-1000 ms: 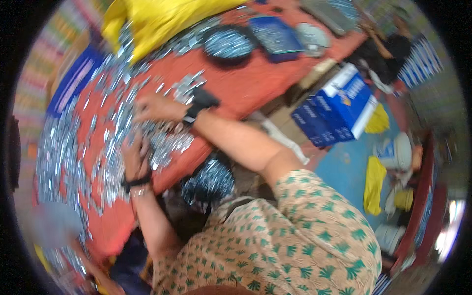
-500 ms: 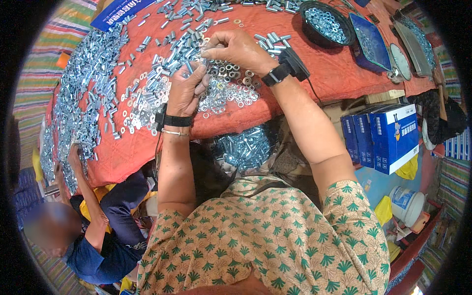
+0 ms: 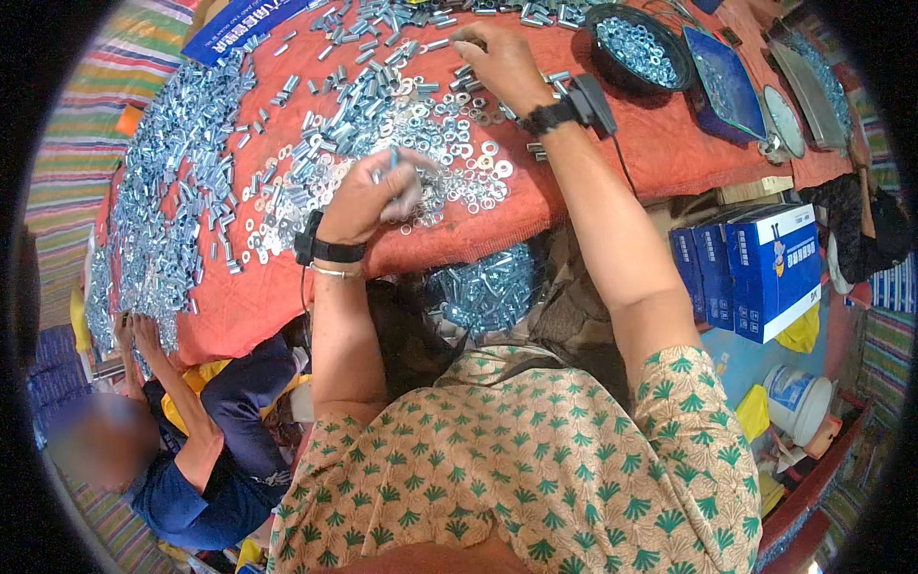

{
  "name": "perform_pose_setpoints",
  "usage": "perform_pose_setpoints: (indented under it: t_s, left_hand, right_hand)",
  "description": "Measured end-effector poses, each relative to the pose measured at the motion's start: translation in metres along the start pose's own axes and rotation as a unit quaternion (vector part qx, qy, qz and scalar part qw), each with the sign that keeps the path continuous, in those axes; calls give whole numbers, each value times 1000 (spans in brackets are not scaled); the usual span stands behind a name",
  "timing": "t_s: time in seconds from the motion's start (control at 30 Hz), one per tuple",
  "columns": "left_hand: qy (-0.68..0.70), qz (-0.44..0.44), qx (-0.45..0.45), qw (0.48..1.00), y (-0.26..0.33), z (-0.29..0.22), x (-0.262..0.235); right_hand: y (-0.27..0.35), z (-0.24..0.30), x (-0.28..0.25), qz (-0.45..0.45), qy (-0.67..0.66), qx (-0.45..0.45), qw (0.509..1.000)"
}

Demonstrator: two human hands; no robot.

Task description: Assembling small metal plates onto bolts with washers while sitting on the floor.

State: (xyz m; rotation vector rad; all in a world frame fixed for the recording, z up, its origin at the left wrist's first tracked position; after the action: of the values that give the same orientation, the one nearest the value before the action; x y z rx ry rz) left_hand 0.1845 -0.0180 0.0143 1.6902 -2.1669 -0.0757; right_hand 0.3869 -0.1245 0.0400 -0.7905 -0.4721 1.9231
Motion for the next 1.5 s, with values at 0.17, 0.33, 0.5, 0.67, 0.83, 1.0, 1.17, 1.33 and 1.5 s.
perform_pose_setpoints:
  t_s: [0.17,0.33,0.5,0.67,0.83,1.0,1.17,1.33,1.5]
  left_hand:
    - [160,-136,43,977,-17,-7,-35]
    - [162,-141,35,976,-23,-6,-37]
    - [168,-107,33,979,-24,-5,-36]
    - [157,-131,36,978,-16,-8,-38]
    - [101,-179,10,979,-13,-2,-40]
    - [51,-188,-15,981,-16,4,-35]
    - [27,-221,-24,975,-13,7,-32]
    - [-119,-245,-7,962,-18,4,-30]
    - [-135,-236,-2,962,-18,4,-28]
  right_hand:
    - [-30,-12,39,71,232,-166,956]
    - [-58,-40,92,201,318,-246,893]
    - [-53,-40,102,191,330,-232,895]
    - [-43,15,80,117,198,-299,926]
    - [3,47,53,238,-7,-74,968]
    - [26,71,43,232,45,-192,953]
    - [32,83,43,216,72,-260,938]
    - [40,61,38,238,-146,-3,960]
    - [45,61,35,226,-252,63,939]
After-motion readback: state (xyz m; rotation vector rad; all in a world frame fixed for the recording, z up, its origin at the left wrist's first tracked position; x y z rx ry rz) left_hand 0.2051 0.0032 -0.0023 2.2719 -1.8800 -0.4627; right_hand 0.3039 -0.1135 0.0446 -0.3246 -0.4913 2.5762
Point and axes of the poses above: each hand's wrist, its own y-axis away from the middle knuckle, its own x-axis out of the palm, z = x × y, the point moved 7 cm from there along -y, towards the middle knuckle, and after that the axes turned 12 degrees about -x, right-handed, at the moved point
